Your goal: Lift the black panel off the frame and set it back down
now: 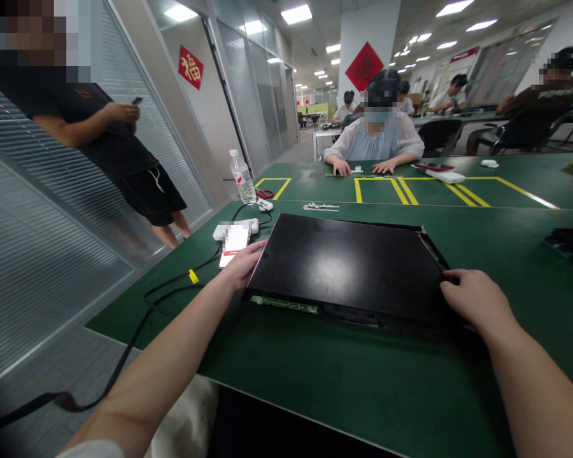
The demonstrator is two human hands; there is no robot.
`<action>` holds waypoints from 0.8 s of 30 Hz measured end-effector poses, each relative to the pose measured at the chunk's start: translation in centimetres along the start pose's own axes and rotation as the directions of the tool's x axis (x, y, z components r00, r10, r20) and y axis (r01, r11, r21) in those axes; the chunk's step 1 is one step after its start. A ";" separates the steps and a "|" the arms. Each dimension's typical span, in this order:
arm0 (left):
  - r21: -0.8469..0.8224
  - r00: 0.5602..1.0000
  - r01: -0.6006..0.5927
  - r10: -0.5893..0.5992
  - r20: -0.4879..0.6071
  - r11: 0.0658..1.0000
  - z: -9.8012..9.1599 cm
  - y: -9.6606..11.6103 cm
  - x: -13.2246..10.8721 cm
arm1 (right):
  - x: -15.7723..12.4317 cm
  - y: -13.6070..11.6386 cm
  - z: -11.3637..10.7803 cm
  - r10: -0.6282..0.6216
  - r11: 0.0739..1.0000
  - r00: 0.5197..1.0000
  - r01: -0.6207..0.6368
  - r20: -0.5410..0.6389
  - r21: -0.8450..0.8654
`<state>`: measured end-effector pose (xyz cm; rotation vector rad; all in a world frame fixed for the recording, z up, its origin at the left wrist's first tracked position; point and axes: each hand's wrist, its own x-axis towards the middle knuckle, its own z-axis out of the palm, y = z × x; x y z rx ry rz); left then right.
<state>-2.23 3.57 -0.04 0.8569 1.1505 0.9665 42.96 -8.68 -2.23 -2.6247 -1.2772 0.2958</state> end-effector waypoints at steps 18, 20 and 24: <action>0.039 0.973 -0.223 0.220 0.062 0.974 -0.4 -0.2 0.1 | 1.0 1.0 1.0 -0.039 0.999 0.996 0.039 -0.076 -0.006; 0.017 0.973 -0.223 0.221 0.073 0.975 -0.3 0.0 0.1 | 1.2 1.1 1.1 -0.058 0.998 0.994 0.057 -0.091 -0.014; -0.105 0.971 -0.213 0.223 0.089 0.971 0.0 0.0 0.2 | 1.6 1.5 1.5 -0.071 0.997 0.990 0.071 -0.120 -0.005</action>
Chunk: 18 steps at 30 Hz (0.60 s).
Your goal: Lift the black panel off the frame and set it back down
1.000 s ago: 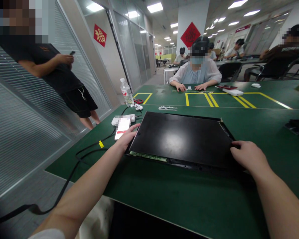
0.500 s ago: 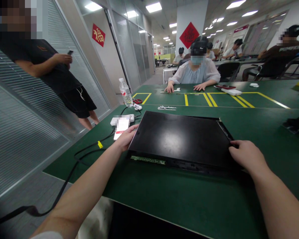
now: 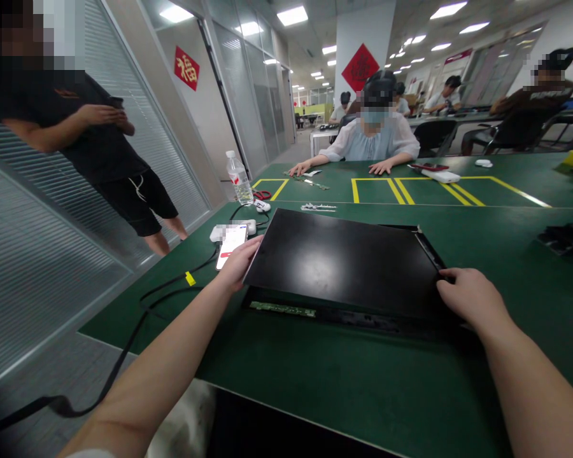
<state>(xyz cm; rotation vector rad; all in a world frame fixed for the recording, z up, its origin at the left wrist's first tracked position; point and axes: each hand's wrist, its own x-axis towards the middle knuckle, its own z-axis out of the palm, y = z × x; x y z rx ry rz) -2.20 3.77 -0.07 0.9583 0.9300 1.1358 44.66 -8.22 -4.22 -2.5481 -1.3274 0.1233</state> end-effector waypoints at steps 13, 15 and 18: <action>-0.033 0.974 -0.157 0.161 0.161 0.987 0.1 -0.3 -0.6 | 0.1 0.0 -0.4 0.044 0.999 0.998 -0.045 0.048 0.026; -0.051 0.969 -0.175 0.181 0.167 0.983 0.3 -0.3 -0.7 | 0.2 0.2 -0.4 0.067 0.994 0.997 -0.070 0.033 0.083; -0.086 0.958 -0.204 0.217 0.188 0.975 0.6 -0.1 -1.1 | 0.1 0.1 -0.8 0.140 0.962 0.990 -0.141 0.019 0.233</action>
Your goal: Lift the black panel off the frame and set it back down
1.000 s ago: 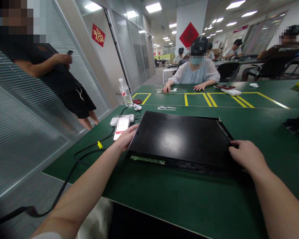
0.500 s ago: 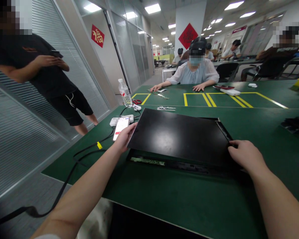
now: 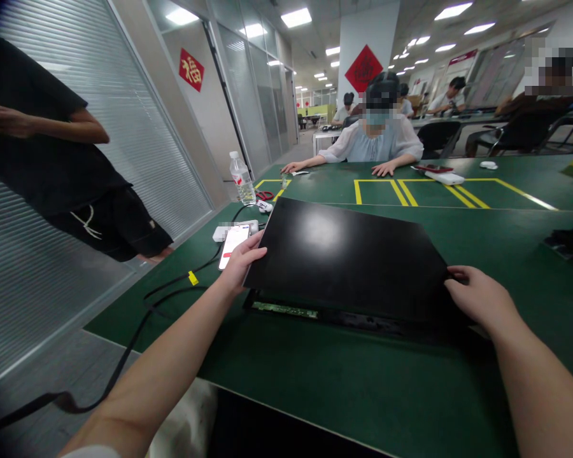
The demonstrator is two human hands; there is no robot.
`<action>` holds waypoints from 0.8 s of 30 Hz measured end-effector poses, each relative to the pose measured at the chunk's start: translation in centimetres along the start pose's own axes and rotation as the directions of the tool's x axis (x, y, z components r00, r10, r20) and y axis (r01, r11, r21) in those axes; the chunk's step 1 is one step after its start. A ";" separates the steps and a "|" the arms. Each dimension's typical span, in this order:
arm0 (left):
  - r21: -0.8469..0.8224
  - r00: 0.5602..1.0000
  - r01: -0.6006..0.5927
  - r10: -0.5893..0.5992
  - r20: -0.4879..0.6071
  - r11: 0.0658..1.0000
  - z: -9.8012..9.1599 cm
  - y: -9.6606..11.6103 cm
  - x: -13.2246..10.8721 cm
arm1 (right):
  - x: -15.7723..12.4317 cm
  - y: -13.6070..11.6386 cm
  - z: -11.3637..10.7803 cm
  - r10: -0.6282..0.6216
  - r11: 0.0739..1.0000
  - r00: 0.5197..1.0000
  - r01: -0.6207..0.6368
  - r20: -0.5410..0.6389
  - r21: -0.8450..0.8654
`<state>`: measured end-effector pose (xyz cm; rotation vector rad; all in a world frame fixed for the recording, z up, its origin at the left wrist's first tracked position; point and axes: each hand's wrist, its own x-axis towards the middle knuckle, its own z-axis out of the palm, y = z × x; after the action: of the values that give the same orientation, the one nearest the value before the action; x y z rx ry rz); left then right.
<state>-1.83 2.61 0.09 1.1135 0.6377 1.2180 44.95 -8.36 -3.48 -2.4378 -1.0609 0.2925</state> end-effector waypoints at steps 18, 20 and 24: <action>-0.014 0.997 -0.027 0.026 -0.069 1.000 -0.6 1.3 0.5 | -4.6 -2.9 -4.9 0.175 0.561 0.983 -0.150 0.060 0.814; -0.015 0.998 -0.001 0.000 -0.064 1.000 -0.7 1.2 0.6 | -4.7 -2.1 -4.9 0.275 0.597 0.961 -0.141 -0.037 0.790; 0.016 0.997 0.073 -0.073 -0.041 0.997 -1.0 0.9 0.8 | -3.7 0.7 -3.8 0.225 0.626 0.963 -0.028 -0.146 0.779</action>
<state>-2.85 3.63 0.66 1.0731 0.7148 1.1767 44.33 -12.75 -0.46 -1.6854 -0.4836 0.3991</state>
